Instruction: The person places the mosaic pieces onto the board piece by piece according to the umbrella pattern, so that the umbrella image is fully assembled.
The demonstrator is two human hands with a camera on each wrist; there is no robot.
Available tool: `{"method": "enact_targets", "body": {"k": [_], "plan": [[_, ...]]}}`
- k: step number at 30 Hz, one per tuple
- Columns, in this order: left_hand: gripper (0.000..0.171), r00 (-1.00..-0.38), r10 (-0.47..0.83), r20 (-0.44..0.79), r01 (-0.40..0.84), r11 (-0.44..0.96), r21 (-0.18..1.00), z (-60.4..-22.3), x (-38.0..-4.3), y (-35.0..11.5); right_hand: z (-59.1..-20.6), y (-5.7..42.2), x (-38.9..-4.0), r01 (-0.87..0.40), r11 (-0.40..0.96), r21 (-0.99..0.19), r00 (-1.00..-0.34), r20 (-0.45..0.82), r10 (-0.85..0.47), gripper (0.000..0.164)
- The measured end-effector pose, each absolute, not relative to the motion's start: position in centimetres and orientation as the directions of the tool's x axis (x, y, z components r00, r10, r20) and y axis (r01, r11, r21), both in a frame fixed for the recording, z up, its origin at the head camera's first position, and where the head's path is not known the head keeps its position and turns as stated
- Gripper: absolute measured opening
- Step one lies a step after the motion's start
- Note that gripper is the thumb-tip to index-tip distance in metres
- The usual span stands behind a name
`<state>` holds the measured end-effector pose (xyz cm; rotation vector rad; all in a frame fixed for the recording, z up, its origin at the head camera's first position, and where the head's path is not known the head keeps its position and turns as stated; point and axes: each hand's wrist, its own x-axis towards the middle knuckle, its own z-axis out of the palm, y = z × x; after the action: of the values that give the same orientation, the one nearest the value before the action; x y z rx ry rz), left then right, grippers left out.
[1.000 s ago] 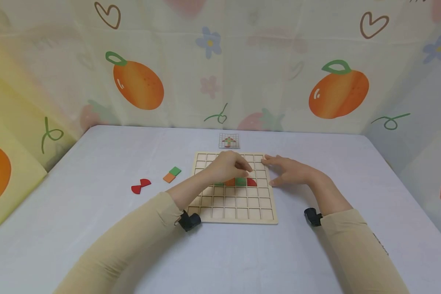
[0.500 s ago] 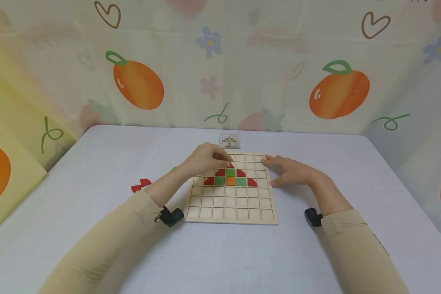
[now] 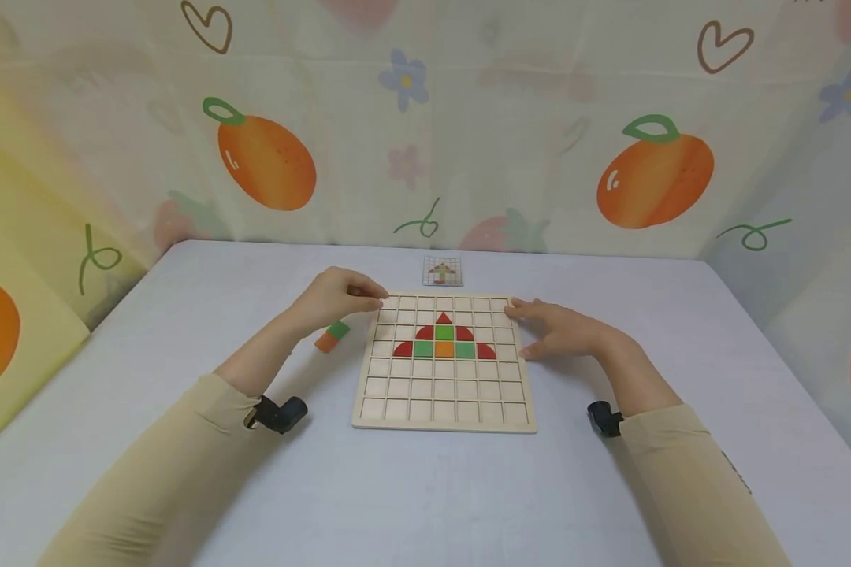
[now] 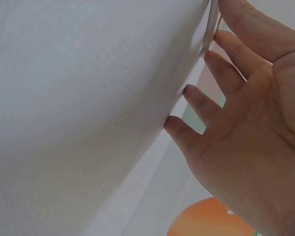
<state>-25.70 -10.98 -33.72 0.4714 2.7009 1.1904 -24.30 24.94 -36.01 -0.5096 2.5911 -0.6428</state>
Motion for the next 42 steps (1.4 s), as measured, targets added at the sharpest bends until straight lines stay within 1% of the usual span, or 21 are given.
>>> {"method": "enact_targets", "body": {"k": [4, 8, 11, 16, 25, 36, 42], "plan": [[0.026, -0.956, 0.287, -0.059, 0.161, 0.684, 0.712, -34.4, -26.3, -13.2, -35.9, 24.9, -24.2, -0.244, 0.822, -0.515, -0.844, -0.305, -0.441, 0.078], [0.034, -0.959, 0.246, -0.141, 0.081, 0.714, 0.695, -35.2, -26.6, -15.0, -35.9, 24.8, -24.2, -0.235, 0.822, -0.519, -0.843, -0.313, -0.438, 0.078], [0.036, -0.952, 0.244, -0.182, 0.048, 0.711, 0.702, -35.6, -26.7, -15.9, -35.9, 24.8, -24.2, -0.232, 0.828, -0.51, -0.844, -0.317, -0.432, 0.078], [0.035, -0.942, 0.262, -0.212, 0.028, 0.69, 0.724, -35.9, -26.5, -16.9, -35.9, 24.8, -24.2, -0.245, 0.828, -0.505, -0.844, -0.309, -0.438, 0.078], [0.037, -0.954, 0.233, -0.191, 0.049, 0.744, 0.667, -36.5, -26.3, -17.4, -35.8, 24.9, -24.2, -0.247, 0.822, -0.513, -0.841, -0.308, -0.444, 0.077], [0.031, -0.959, 0.222, -0.176, 0.058, 0.762, 0.644, -36.4, -25.7, -17.1, -36.2, 25.0, -24.4, -0.241, 0.821, -0.518, -0.843, -0.307, -0.441, 0.078], [0.032, -0.957, 0.232, -0.174, 0.072, 0.771, 0.633, -36.3, -25.6, -17.0, -35.9, 24.8, -24.2, -0.234, 0.823, -0.517, -0.843, -0.313, -0.437, 0.078]]}}
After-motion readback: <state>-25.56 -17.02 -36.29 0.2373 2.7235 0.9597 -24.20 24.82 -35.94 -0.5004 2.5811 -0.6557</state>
